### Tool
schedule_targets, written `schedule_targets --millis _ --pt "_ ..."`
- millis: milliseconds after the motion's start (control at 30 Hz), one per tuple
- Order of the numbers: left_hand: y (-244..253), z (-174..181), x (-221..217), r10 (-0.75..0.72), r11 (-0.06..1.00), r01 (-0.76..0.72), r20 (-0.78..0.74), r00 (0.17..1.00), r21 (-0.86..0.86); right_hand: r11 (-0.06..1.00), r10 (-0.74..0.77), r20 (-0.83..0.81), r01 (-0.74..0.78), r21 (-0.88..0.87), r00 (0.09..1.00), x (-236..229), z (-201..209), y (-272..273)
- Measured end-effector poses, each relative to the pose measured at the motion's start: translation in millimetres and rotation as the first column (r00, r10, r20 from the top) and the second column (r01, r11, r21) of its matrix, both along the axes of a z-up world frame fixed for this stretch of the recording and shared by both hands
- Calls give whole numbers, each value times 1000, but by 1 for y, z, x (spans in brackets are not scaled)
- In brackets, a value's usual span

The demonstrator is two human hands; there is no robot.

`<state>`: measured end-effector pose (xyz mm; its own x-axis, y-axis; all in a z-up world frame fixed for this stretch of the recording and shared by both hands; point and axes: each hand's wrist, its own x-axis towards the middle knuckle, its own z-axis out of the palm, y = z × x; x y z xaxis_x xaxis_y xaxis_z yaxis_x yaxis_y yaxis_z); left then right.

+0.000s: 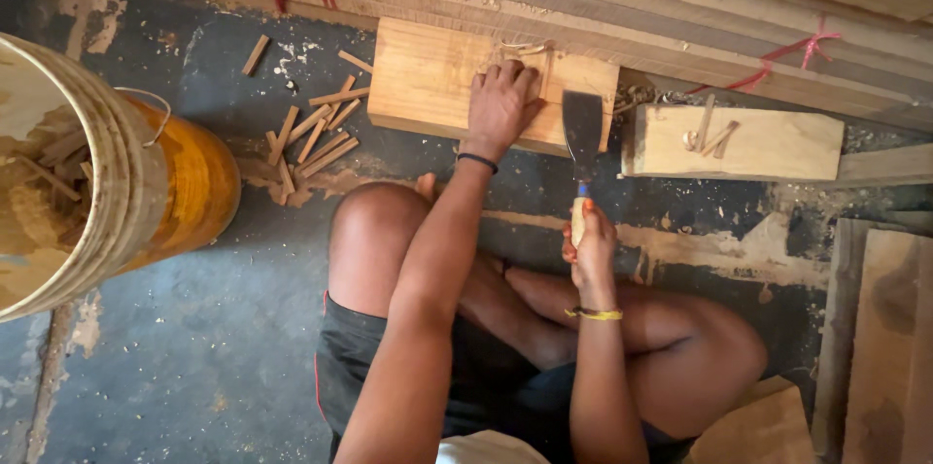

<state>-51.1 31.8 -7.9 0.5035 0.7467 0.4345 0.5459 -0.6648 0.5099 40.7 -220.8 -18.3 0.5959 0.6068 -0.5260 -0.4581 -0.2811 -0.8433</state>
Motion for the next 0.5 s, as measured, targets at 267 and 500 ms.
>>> schedule_targets --millis 267,500 --pt "-12 20 13 -209 977 202 135 968 68 999 5 133 -1 -32 991 -12 19 -4" --pt "-53 27 34 -632 772 635 60 772 -28 993 76 146 -62 -104 986 -29 20 -7"
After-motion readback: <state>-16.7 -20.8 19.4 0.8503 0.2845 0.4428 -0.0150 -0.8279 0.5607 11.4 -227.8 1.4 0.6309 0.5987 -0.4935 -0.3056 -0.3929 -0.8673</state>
